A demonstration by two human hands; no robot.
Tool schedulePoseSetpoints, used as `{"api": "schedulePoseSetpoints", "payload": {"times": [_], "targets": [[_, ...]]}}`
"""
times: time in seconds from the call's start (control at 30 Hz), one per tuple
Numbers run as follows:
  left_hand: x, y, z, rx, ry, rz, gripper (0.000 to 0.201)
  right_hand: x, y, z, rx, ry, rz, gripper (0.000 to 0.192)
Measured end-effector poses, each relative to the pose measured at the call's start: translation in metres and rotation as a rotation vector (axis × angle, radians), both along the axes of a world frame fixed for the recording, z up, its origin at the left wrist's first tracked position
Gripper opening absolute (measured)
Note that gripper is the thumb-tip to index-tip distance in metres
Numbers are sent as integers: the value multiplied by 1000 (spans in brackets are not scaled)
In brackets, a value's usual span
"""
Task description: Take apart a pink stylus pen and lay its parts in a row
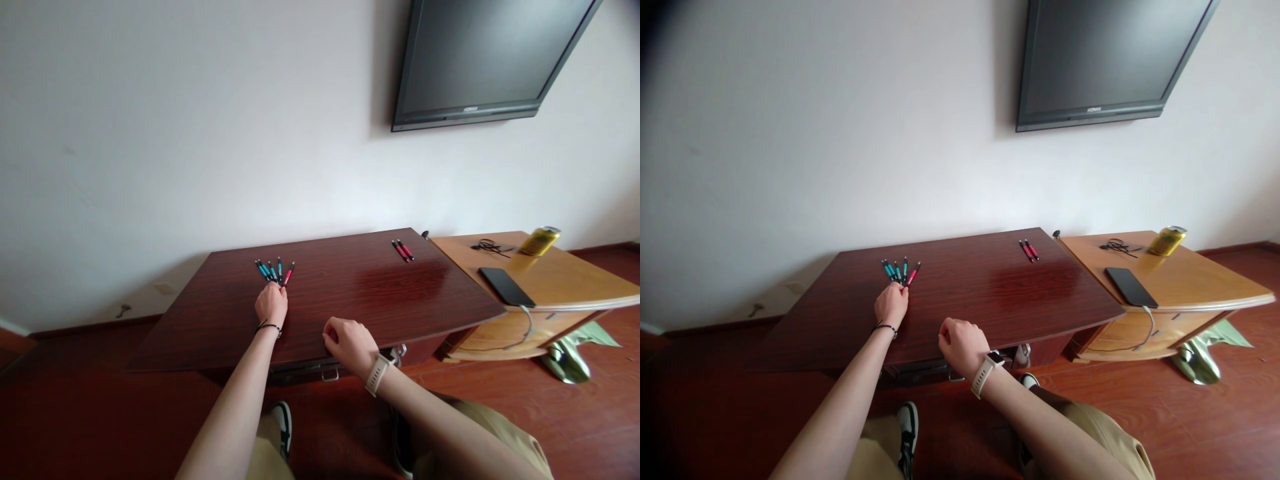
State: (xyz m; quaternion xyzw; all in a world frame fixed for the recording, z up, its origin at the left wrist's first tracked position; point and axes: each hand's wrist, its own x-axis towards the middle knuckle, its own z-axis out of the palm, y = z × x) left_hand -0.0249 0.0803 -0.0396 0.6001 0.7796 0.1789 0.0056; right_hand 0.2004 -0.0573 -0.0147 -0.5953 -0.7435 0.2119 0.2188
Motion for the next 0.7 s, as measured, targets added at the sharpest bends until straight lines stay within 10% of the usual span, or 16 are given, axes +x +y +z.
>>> {"api": "schedulePoseSetpoints", "payload": {"times": [0.3, 0.53, 0.7], "targets": [[15, -30, 19, 162, -71, -301, 20, 20, 19, -12, 8, 231, -85, 12], [35, -81, 39, 260, -229, -628, 16, 37, 39, -25, -211, 1125, -132, 52], [36, -94, 40, 220, -358, -721, 15, 39, 41, -22, -246, 1493, -202, 46]]}}
